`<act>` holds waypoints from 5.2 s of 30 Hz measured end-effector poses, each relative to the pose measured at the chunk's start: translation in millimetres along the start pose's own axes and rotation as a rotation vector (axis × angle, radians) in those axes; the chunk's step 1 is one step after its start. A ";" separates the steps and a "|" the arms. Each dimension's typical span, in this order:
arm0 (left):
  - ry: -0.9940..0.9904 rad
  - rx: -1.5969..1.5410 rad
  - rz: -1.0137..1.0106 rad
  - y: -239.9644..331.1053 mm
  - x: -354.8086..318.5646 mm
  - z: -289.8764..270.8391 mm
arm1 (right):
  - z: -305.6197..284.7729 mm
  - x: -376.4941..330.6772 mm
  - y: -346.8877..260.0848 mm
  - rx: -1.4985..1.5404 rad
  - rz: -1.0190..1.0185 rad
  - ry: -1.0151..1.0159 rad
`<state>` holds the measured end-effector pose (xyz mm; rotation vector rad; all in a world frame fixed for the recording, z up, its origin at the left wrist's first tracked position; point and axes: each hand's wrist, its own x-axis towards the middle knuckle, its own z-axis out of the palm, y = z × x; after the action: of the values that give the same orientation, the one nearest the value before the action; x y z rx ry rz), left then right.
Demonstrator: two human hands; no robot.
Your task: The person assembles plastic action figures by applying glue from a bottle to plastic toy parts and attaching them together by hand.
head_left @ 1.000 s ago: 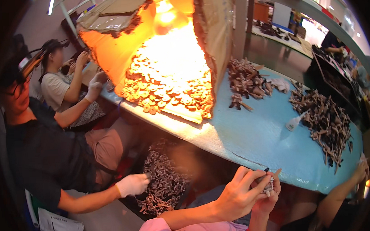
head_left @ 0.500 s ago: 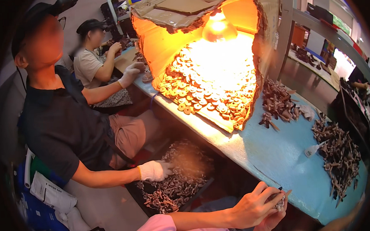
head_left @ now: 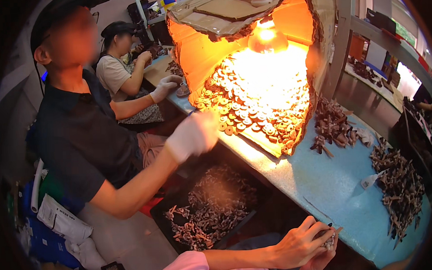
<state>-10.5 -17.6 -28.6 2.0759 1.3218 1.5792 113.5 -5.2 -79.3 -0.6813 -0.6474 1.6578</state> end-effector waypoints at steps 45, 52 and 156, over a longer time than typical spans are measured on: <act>-0.245 0.145 0.027 10.8 15.4 5.5 | -2.7 -2.4 -12.6 0.154 -0.081 -0.115; -0.260 0.266 0.051 20.5 22.6 5.4 | -3.8 -3.8 -12.0 0.298 -0.032 -0.138; -0.123 -1.014 -0.773 -14.5 13.2 38.6 | -52.6 69.4 -123.6 -0.350 -0.086 0.149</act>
<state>15.3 13.3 -44.6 0.8744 0.8089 1.2847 222.7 87.7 -31.1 -1.0039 -0.8561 1.4118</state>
